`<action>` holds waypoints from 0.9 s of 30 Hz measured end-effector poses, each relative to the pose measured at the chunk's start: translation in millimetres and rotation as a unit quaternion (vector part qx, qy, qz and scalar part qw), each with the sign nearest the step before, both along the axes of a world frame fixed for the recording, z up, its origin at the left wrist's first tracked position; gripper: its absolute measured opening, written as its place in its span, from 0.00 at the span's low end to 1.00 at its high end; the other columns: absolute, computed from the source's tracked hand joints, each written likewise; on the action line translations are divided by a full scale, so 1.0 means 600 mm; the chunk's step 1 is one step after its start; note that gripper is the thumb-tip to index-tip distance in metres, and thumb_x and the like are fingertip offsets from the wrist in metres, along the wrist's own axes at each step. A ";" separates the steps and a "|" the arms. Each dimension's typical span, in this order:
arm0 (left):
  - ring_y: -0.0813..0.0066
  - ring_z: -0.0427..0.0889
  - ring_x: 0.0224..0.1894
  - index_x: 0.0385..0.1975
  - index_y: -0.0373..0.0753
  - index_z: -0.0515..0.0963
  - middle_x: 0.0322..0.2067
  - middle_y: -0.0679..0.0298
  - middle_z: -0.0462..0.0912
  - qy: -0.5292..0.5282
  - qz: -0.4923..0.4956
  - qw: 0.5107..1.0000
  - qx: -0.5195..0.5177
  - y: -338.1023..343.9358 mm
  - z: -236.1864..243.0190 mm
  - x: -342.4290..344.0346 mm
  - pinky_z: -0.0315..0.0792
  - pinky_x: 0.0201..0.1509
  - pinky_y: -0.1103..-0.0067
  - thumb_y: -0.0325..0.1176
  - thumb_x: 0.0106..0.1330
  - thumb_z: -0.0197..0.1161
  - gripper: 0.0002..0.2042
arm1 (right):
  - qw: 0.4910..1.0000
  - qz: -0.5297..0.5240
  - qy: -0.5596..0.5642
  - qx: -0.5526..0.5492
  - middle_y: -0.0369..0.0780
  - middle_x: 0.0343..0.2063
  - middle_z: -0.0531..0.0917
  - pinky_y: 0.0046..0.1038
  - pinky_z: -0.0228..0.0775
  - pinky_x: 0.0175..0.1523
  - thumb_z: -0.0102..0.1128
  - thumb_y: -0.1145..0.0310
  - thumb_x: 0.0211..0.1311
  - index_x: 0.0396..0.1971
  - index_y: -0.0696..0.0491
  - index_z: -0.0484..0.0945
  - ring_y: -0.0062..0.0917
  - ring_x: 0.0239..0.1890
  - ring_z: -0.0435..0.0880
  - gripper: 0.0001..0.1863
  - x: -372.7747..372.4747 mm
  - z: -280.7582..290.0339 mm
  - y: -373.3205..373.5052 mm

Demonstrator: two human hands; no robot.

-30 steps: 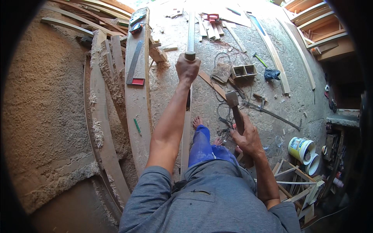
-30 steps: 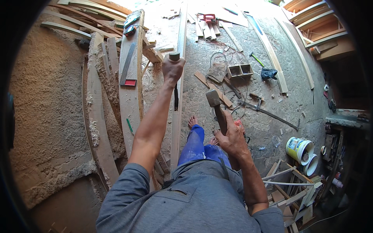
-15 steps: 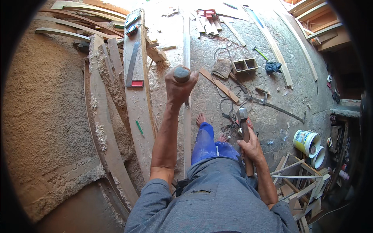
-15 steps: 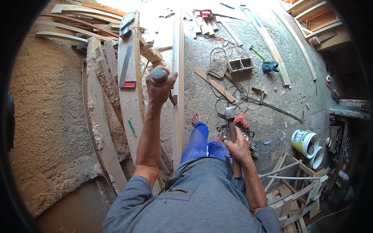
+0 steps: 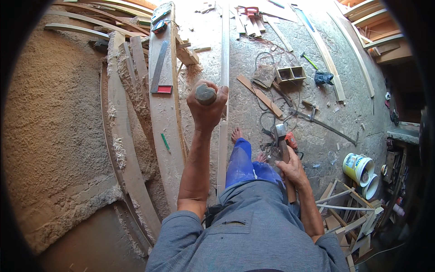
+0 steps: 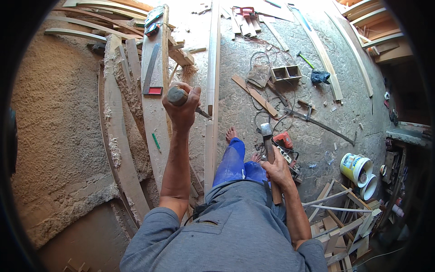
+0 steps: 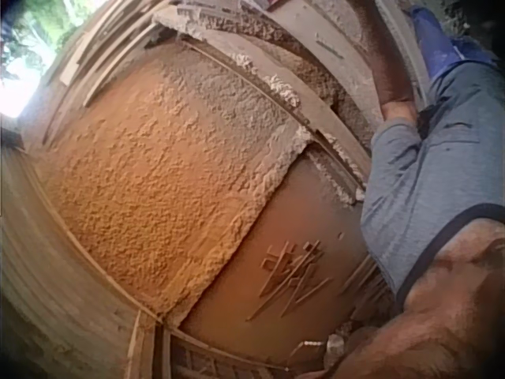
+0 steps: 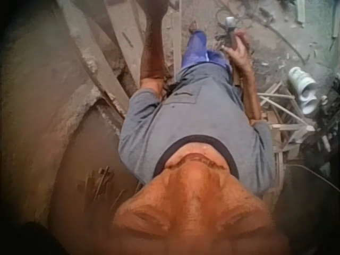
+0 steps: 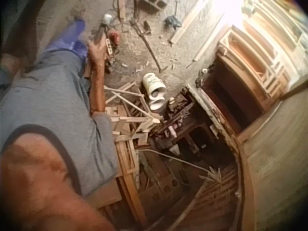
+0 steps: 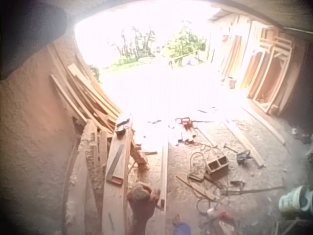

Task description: The person uses a chisel and mallet to carve a groove along a long wooden plank. They repeatedly position the chisel and strike it with the mallet to remove wood shavings.

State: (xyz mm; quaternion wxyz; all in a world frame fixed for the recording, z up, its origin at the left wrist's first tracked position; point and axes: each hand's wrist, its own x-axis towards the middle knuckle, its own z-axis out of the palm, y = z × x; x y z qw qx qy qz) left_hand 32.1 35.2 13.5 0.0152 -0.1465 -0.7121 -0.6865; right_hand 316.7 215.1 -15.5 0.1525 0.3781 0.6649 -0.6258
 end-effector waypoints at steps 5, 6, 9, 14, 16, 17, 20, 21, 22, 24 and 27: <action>0.86 0.77 0.20 0.27 0.38 0.75 0.20 0.71 0.77 0.066 -0.001 0.997 -0.031 -0.005 -0.029 -0.017 0.72 0.22 0.85 0.22 0.63 0.71 0.09 | 0.999 0.027 -0.010 0.017 0.36 0.24 0.80 0.26 0.71 0.21 0.66 0.72 0.58 0.72 0.58 0.61 0.18 0.18 0.77 0.40 -0.013 0.008 -0.002; 0.86 0.77 0.20 0.28 0.38 0.75 0.20 0.71 0.77 0.064 -0.004 0.997 -0.038 -0.006 -0.031 -0.018 0.71 0.22 0.85 0.22 0.63 0.71 0.09 | 0.999 0.028 -0.010 0.019 0.36 0.25 0.80 0.26 0.71 0.22 0.66 0.72 0.58 0.72 0.58 0.61 0.19 0.18 0.77 0.40 -0.013 0.006 -0.002; 0.86 0.77 0.20 0.28 0.38 0.75 0.20 0.71 0.78 0.049 -0.011 0.998 -0.034 -0.010 -0.037 -0.023 0.71 0.23 0.85 0.23 0.64 0.71 0.09 | 0.999 0.025 0.005 0.031 0.37 0.26 0.80 0.26 0.72 0.22 0.66 0.71 0.58 0.72 0.57 0.62 0.19 0.18 0.78 0.41 -0.003 -0.021 0.001; 0.85 0.78 0.22 0.27 0.38 0.76 0.20 0.71 0.78 0.021 -0.030 0.998 -0.052 0.012 -0.024 -0.025 0.73 0.25 0.83 0.25 0.61 0.73 0.09 | 0.999 0.028 -0.010 0.029 0.43 0.31 0.82 0.29 0.76 0.28 0.67 0.66 0.56 0.69 0.58 0.65 0.24 0.23 0.81 0.39 -0.026 0.015 0.000; 0.84 0.78 0.25 0.25 0.37 0.76 0.21 0.69 0.79 0.033 0.016 0.996 -0.082 0.027 -0.032 -0.026 0.75 0.30 0.79 0.28 0.57 0.75 0.11 | 0.997 0.058 -0.016 0.041 0.48 0.37 0.84 0.32 0.80 0.37 0.67 0.66 0.57 0.70 0.57 0.63 0.29 0.30 0.86 0.40 -0.045 0.030 0.008; 0.82 0.79 0.25 0.25 0.37 0.77 0.21 0.67 0.80 0.029 0.008 0.995 -0.090 0.031 -0.032 -0.032 0.76 0.30 0.77 0.30 0.57 0.76 0.11 | 0.994 0.076 0.035 0.075 0.45 0.36 0.83 0.31 0.78 0.34 0.66 0.68 0.58 0.71 0.56 0.63 0.26 0.28 0.83 0.40 -0.056 0.039 0.011; 0.81 0.80 0.24 0.25 0.36 0.77 0.21 0.67 0.80 0.001 -0.060 0.996 -0.059 0.040 -0.039 -0.057 0.76 0.30 0.77 0.31 0.57 0.75 0.11 | 0.950 0.129 0.219 0.183 0.37 0.33 0.80 0.26 0.73 0.32 0.67 0.72 0.59 0.73 0.53 0.63 0.19 0.25 0.77 0.41 -0.110 0.081 0.030; 0.80 0.81 0.24 0.24 0.36 0.77 0.21 0.67 0.81 0.001 -0.037 0.997 -0.065 0.042 -0.048 -0.062 0.77 0.31 0.76 0.30 0.58 0.74 0.10 | 0.937 0.131 0.261 0.192 0.35 0.31 0.79 0.26 0.72 0.33 0.68 0.73 0.59 0.74 0.52 0.62 0.18 0.26 0.76 0.41 -0.139 0.125 0.031; 0.79 0.81 0.24 0.24 0.36 0.77 0.21 0.66 0.81 0.003 -0.021 0.997 -0.072 0.048 -0.046 -0.059 0.77 0.31 0.76 0.30 0.58 0.74 0.10 | 0.923 0.129 0.299 0.205 0.34 0.30 0.77 0.26 0.71 0.35 0.69 0.73 0.59 0.74 0.51 0.61 0.17 0.28 0.76 0.42 -0.167 0.171 0.035; 0.79 0.81 0.25 0.24 0.36 0.77 0.21 0.66 0.81 0.009 0.023 0.996 -0.086 0.049 -0.038 -0.050 0.77 0.31 0.76 0.30 0.58 0.73 0.10 | 0.890 0.122 0.363 0.248 0.33 0.27 0.76 0.26 0.70 0.36 0.69 0.75 0.60 0.76 0.49 0.60 0.16 0.29 0.75 0.43 -0.219 0.257 0.027; 0.76 0.82 0.25 0.24 0.34 0.77 0.21 0.62 0.81 0.078 0.018 0.989 -0.125 0.049 -0.039 -0.038 0.77 0.33 0.74 0.29 0.57 0.72 0.09 | 0.820 0.114 0.456 0.325 0.39 0.24 0.81 0.31 0.74 0.31 0.66 0.76 0.64 0.73 0.49 0.60 0.27 0.23 0.82 0.38 -0.273 0.304 0.008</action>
